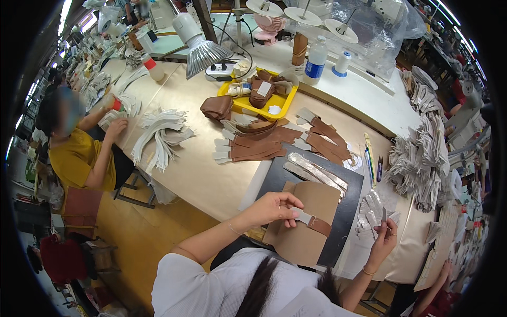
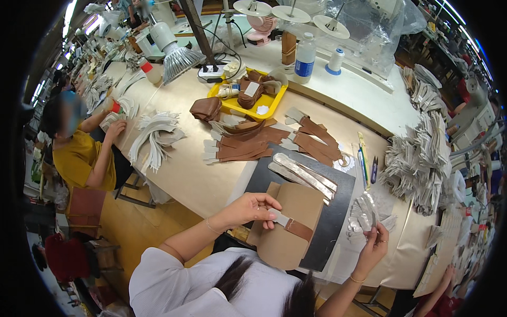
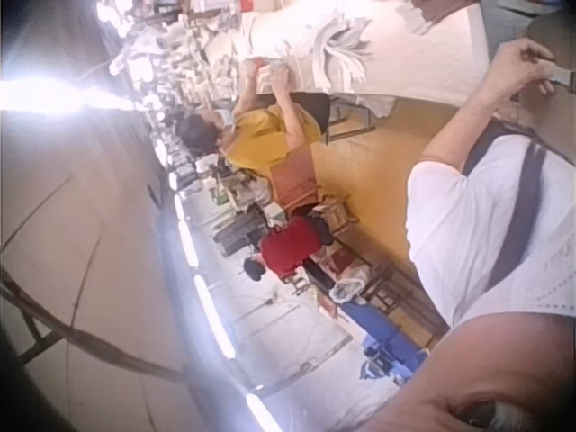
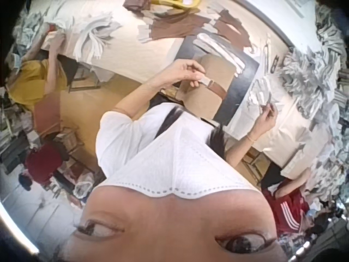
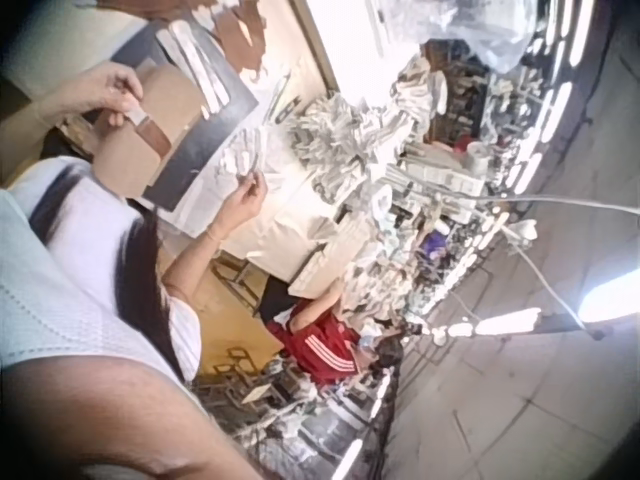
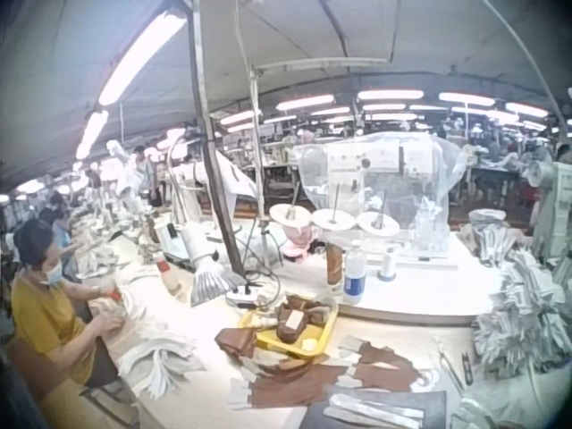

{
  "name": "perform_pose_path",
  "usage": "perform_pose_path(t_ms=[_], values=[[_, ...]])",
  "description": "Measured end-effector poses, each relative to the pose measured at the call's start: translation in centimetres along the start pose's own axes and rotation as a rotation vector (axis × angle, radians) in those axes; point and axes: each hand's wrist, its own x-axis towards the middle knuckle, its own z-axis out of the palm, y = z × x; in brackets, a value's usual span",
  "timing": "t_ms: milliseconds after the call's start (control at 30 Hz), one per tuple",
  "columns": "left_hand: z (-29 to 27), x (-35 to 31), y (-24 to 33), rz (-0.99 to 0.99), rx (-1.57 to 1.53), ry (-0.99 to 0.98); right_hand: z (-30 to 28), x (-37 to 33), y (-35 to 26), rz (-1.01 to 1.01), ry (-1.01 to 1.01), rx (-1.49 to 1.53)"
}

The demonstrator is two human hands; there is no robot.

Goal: The person repeatedly picks up a white fabric strip and a brown fabric piece, aligns them, and places the combined unit on a stack. The person handles the items one at a time and continues the same assembly cycle throughout the clip.

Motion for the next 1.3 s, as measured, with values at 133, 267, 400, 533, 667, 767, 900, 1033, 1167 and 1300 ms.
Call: perform_pose_path(t_ms=[133,267,400,533,667,767,900,1033,1167,1300], values=[[0.2,0.0,0.2,-0.014,-0.009,-0.044,1.1,0.0,-2.7,-0.062,-0.045,0.064],[0.2,-0.1,-0.1,-0.045,-0.01,-0.059,2.0,-0.7,-5.7,-0.041,-0.195,0.133],[0.3,-0.1,-0.7,-0.014,-0.053,-0.049,2.1,-1.1,-7.9,-0.109,-0.381,0.141],[0.3,-0.2,-0.9,0.009,-0.071,-0.051,3.1,-1.5,-9.9,-0.111,-0.43,0.163],[0.0,0.5,-0.8,0.043,-0.074,-0.057,3.7,-1.0,-10.1,-0.08,-0.418,0.144],[0.6,-0.4,-1.2,0.023,-0.059,-0.068,3.0,-1.9,-9.8,-0.054,-0.449,0.177],[0.5,-0.3,-0.5,-0.011,-0.054,-0.052,3.8,-1.5,-10.2,-0.044,-0.454,0.201],[0.7,-0.3,-0.5,0.028,-0.069,-0.068,3.7,-1.8,-10.9,0.004,-0.459,0.244],[1.1,-0.4,-0.3,0.041,-0.071,-0.038,3.2,-2.0,-11.8,0.085,-0.541,0.284],[1.0,-0.6,-0.3,0.034,-0.045,-0.018,3.3,-1.8,-12.5,0.162,-0.542,0.322]])
